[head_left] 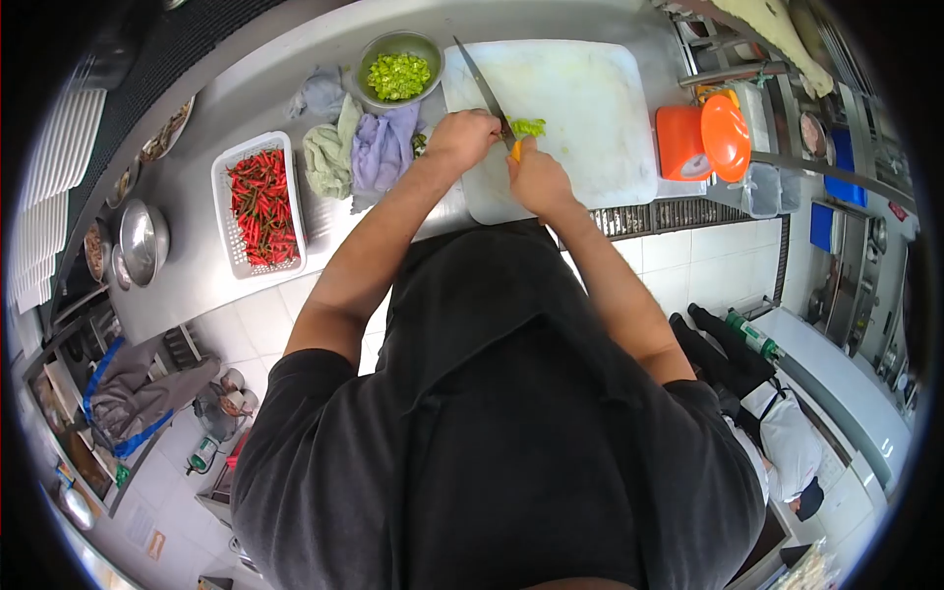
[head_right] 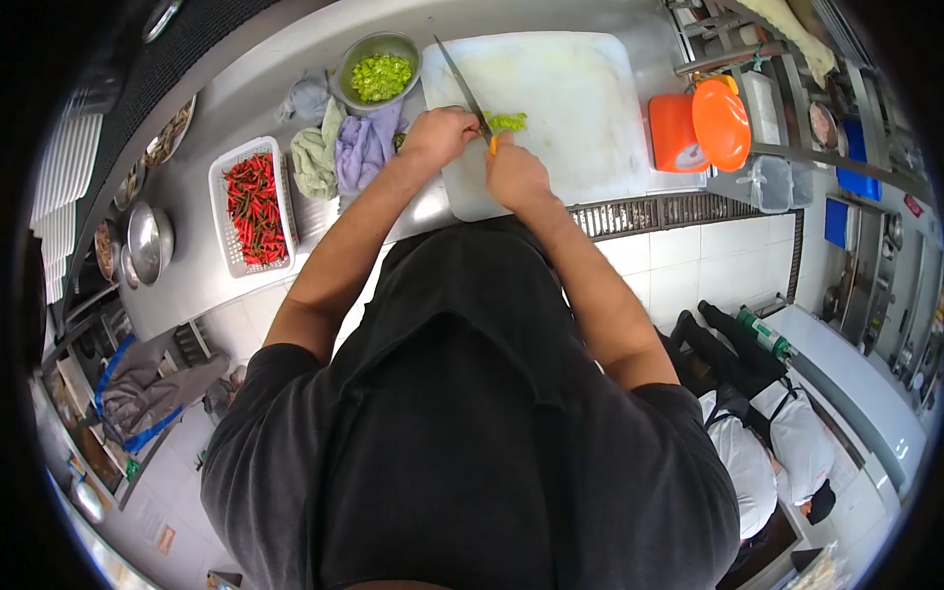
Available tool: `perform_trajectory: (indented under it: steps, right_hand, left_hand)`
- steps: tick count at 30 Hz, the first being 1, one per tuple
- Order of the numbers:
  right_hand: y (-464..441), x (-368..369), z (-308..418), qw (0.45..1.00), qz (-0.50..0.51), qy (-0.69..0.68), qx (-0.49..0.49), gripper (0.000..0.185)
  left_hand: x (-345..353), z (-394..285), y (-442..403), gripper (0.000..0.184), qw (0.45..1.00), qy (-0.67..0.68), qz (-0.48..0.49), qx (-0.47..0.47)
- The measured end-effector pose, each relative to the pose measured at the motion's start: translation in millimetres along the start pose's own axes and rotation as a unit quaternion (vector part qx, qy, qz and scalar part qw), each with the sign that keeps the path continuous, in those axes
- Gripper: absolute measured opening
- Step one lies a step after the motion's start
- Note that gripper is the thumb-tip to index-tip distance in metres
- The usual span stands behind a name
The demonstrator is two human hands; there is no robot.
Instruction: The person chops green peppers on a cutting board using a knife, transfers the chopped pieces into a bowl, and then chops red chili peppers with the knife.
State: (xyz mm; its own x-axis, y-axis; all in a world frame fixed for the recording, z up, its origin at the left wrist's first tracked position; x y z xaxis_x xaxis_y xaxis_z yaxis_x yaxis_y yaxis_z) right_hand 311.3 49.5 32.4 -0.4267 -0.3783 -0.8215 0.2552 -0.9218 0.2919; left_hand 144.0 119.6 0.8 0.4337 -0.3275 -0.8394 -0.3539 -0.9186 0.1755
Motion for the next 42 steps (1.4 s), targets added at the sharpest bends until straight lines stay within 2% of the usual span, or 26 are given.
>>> perform_trajectory:
  steps: [2,5,8,11,14,17,20,23,25,27,28,30,32,35,38,41,42]
  right_hand:
    - [-4.3,-20.0,-3.2,0.999,0.008,-0.025,-0.021,0.038]
    - [6.1,-34.7,-5.2,1.000,-0.021,0.000,-0.002,0.037]
    - [23.0,-47.1,-10.9,0.998,-0.049,0.025,0.014,0.034]
    - [41.7,-49.8,-17.7,0.996,-0.077,0.018,0.028,0.034]
    - [58.6,-32.9,-34.6,0.986,-0.166,0.023,-0.024,0.037]
    - [67.2,-22.1,-40.1,0.982,-0.186,0.031,-0.028,0.039]
    - [73.8,-19.9,-38.8,0.983,-0.184,0.011,-0.006,0.037]
    - [86.7,-22.1,-50.3,0.982,-0.181,-0.037,0.031,0.033]
    - [102.2,-17.5,-71.0,0.967,-0.205,-0.128,0.082,0.033]
    - [118.6,2.6,-100.8,0.934,-0.244,-0.227,0.128,0.038]
    - [128.9,-7.6,-95.9,0.897,-0.205,-0.336,0.201,0.039]
    - [144.9,0.9,-104.3,0.868,-0.188,-0.409,0.211,0.038]
    - [151.5,15.4,-102.2,0.859,-0.164,-0.432,0.222,0.038]
    - [137.7,23.1,-78.0,0.891,-0.121,-0.391,0.194,0.039]
    - [117.6,19.3,-48.6,0.904,-0.092,-0.371,0.191,0.039]
    - [98.5,38.0,-37.3,0.940,-0.088,-0.300,0.139,0.037]
    - [92.5,38.6,-30.7,0.941,-0.085,-0.300,0.134,0.036]
  left_hand:
    - [1.6,5.8,-5.4,0.015,0.999,-0.011,-0.002,0.030]
    - [2.1,7.0,1.9,0.019,0.999,0.032,-0.017,0.038]
    - [5.7,11.9,8.8,0.026,0.994,0.104,-0.033,0.005]
    - [-11.1,-4.8,23.7,0.037,0.968,0.203,-0.129,-0.065]
    - [-32.1,-31.2,27.7,0.051,0.962,0.108,-0.249,-0.003]
    - [-45.5,-70.6,24.0,0.064,0.971,0.030,-0.223,0.076]
    - [-35.2,-86.3,14.4,0.076,0.979,-0.011,-0.186,0.087]
    - [-24.7,-74.6,4.1,0.072,0.973,0.041,-0.222,0.055]
    - [-8.8,-55.2,1.0,0.062,0.968,0.157,-0.197,0.009]
    - [9.0,-37.2,-2.7,0.053,0.957,0.221,-0.185,-0.013]
    - [14.8,-31.2,-6.5,0.050,0.955,0.228,-0.188,-0.007]
    - [22.3,-27.4,-16.9,0.046,0.946,0.268,-0.182,-0.002]
    - [28.0,-31.3,-24.5,0.043,0.928,0.335,-0.167,-0.008]
    - [48.2,-51.9,-28.1,0.041,0.906,0.405,-0.122,-0.013]
    - [51.3,-78.1,-21.6,0.041,0.931,0.333,-0.153,0.004]
    - [57.5,-90.4,-23.1,0.039,0.967,0.135,-0.215,0.020]
    - [60.8,-86.7,-23.8,0.037,0.966,0.142,-0.216,0.008]
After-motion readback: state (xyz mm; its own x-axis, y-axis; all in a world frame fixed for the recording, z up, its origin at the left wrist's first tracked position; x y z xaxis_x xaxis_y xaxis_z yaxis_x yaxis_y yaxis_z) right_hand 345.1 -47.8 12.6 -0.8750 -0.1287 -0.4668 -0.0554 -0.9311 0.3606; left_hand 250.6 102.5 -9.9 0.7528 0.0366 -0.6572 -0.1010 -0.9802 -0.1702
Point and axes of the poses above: each hand's wrist, its own y-axis away from the middle knuckle, its own x-axis out of the palm, z = x × y, the point moved 1 cm from there along -y, towards the middle knuckle, and after that the axes turned 12 degrees about -x, right-handed, at the moved point
